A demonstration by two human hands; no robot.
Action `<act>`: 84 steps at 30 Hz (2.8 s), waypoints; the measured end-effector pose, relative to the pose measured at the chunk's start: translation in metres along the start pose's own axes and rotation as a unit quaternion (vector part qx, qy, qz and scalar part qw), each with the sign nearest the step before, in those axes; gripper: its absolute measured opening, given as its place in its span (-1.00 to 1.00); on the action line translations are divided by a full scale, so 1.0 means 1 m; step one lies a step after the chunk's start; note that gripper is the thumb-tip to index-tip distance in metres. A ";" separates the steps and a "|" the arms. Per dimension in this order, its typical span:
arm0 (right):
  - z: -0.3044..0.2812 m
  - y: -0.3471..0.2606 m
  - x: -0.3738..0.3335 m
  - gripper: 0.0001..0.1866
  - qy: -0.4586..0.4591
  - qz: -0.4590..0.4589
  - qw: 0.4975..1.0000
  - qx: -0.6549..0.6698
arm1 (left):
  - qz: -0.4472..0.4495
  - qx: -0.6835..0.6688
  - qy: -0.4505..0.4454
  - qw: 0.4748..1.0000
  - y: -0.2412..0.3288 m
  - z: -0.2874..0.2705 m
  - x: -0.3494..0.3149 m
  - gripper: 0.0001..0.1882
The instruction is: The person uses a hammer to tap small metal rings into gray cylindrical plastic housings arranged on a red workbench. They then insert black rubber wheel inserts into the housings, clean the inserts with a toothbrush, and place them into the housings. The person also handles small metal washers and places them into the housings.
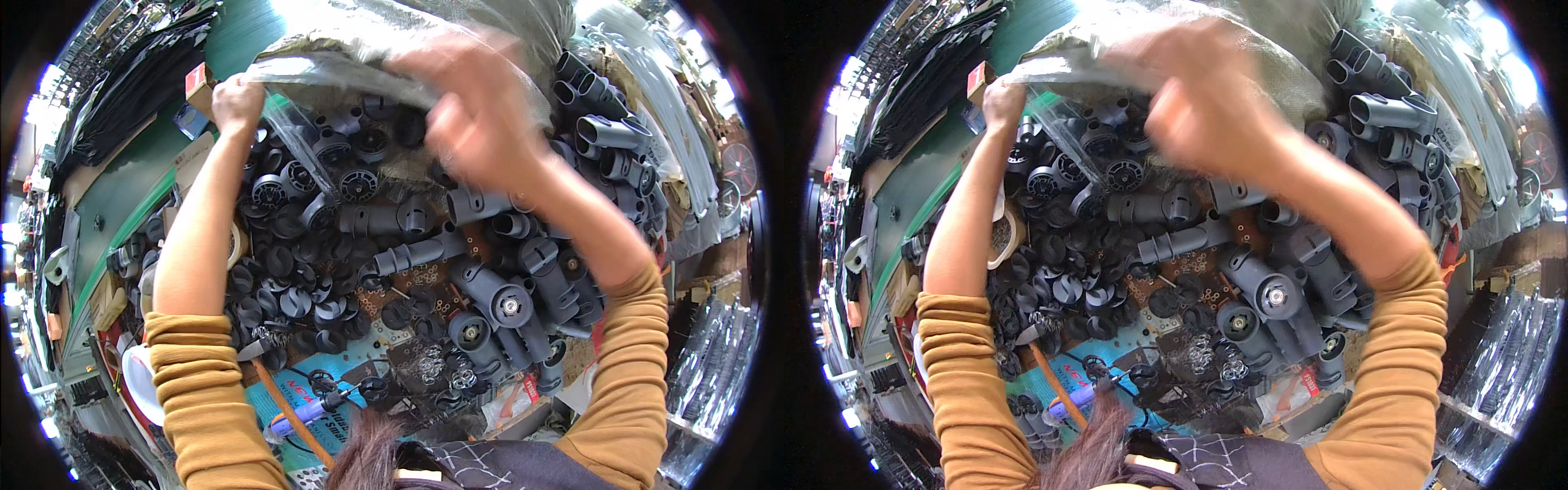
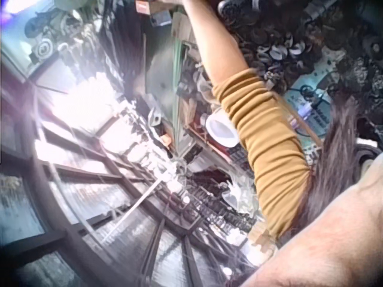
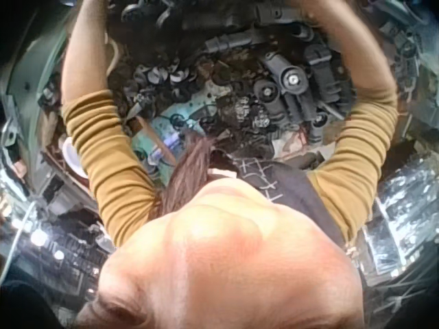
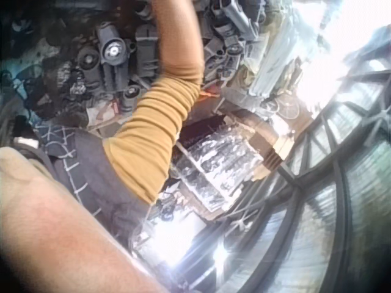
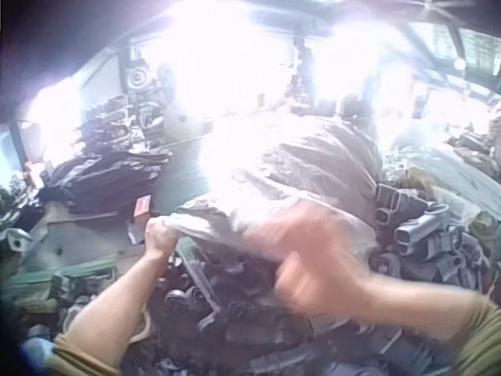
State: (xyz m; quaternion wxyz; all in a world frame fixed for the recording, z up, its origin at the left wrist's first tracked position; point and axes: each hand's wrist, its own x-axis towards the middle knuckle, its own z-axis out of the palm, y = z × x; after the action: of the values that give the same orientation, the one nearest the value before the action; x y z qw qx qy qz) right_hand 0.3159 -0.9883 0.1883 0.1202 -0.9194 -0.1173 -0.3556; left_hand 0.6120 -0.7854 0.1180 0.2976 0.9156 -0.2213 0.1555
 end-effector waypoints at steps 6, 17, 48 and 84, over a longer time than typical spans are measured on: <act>0.184 0.010 -0.013 -0.63 -0.161 0.411 0.878 0.186 | -0.049 0.094 -0.158 0.982 0.003 -0.049 -0.006 -0.25; 0.074 0.150 0.000 -0.39 -0.273 0.327 0.905 -0.005 | 0.261 0.022 -0.261 0.929 0.107 0.097 -0.045 -0.53; 0.106 0.144 -0.042 -0.39 -0.327 0.258 0.901 -0.119 | 0.351 0.070 -0.333 0.873 0.048 0.107 0.013 -0.66; -0.046 -0.241 -0.272 -0.44 -0.211 0.118 0.956 0.168 | 0.074 0.069 -0.096 0.990 -0.036 -0.282 -0.511 -0.58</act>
State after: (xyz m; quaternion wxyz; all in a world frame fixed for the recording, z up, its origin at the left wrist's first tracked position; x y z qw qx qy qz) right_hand 0.0185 -0.8100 0.0688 0.2862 -0.9475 -0.0889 -0.1116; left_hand 0.1507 -0.4258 0.1065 0.1986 0.9256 -0.3050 0.1037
